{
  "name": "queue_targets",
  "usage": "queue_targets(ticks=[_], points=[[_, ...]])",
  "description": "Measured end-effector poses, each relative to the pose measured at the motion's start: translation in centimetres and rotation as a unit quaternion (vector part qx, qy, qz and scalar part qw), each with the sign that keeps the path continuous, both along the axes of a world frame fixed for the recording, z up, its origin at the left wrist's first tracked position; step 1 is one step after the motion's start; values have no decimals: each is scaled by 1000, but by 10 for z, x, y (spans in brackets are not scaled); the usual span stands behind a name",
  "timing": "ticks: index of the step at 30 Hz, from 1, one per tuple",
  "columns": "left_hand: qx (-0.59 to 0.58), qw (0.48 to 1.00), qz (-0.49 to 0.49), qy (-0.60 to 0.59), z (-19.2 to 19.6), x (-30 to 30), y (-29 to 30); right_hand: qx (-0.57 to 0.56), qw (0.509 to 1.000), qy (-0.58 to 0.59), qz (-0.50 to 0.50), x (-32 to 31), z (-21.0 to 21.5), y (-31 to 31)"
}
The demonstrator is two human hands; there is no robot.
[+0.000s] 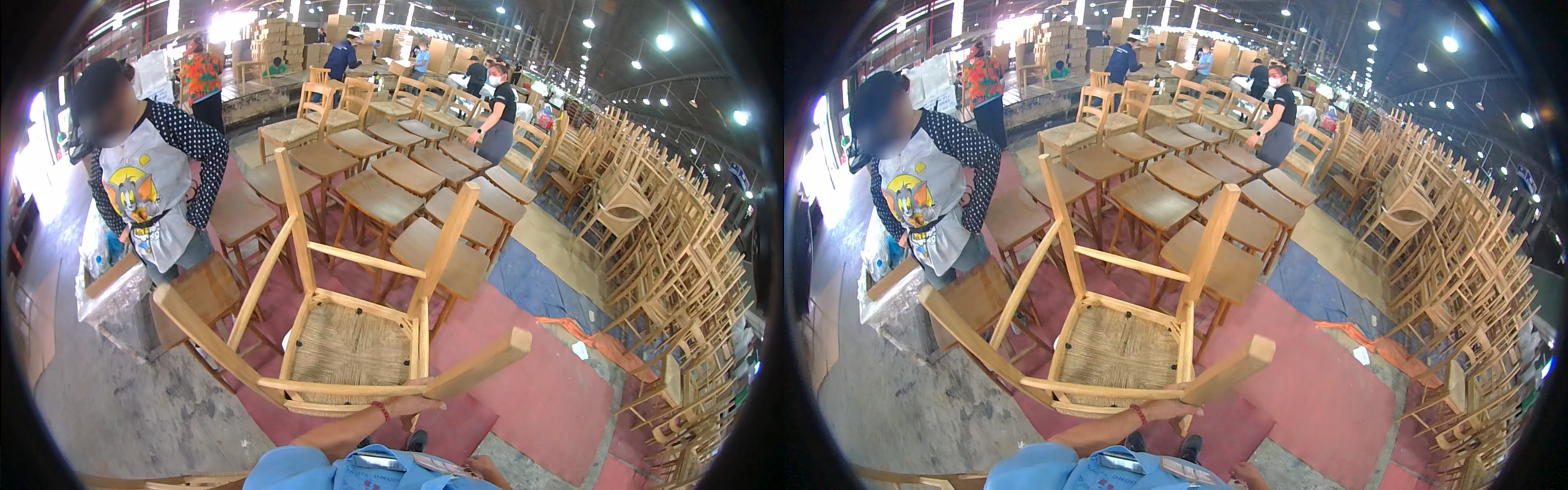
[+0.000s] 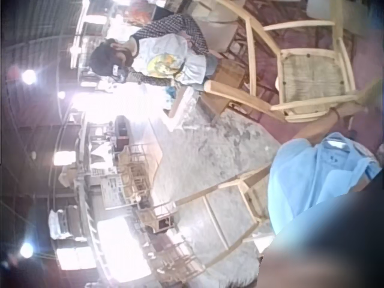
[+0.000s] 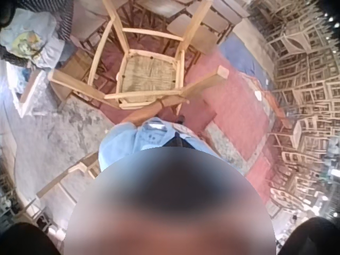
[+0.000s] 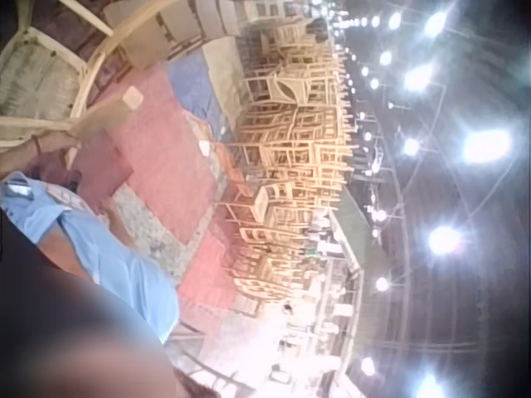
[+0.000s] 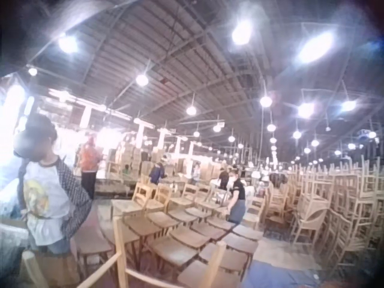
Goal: The person wipes wooden chair legs with a white cloth and uses a red orbital sander on the chair frame. They move chairs around the workshop floor, lift and reposition them, and continue sanding and wiping different chairs.
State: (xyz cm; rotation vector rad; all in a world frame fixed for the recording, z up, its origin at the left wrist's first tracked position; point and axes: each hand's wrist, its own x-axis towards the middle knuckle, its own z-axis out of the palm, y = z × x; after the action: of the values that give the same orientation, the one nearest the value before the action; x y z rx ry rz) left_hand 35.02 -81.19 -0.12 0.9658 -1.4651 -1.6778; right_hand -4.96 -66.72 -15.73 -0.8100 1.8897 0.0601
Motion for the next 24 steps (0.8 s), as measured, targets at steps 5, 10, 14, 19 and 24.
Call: queue_targets(ticks=[5, 10, 14, 19, 24], points=[[5, 997, 47, 66, 42, -11, -8, 2, 1000, -14, 1, 27, 35, 4], [17, 993, 38, 107, 77, -43, -20, -7, 988, -30, -152, 21, 35, 17], [1, 992, 64, 111, 96, -88, -25, -69, 976, -82, -190, -5, 14, 34], [14, 980, 38, 197, 132, -172, -14, -38, 985, -68, -153, -72, 5, 73], [77, 940, -19, 332, 180, -274, 39, -118, 934, -1, -337, -202, 15, 141]])
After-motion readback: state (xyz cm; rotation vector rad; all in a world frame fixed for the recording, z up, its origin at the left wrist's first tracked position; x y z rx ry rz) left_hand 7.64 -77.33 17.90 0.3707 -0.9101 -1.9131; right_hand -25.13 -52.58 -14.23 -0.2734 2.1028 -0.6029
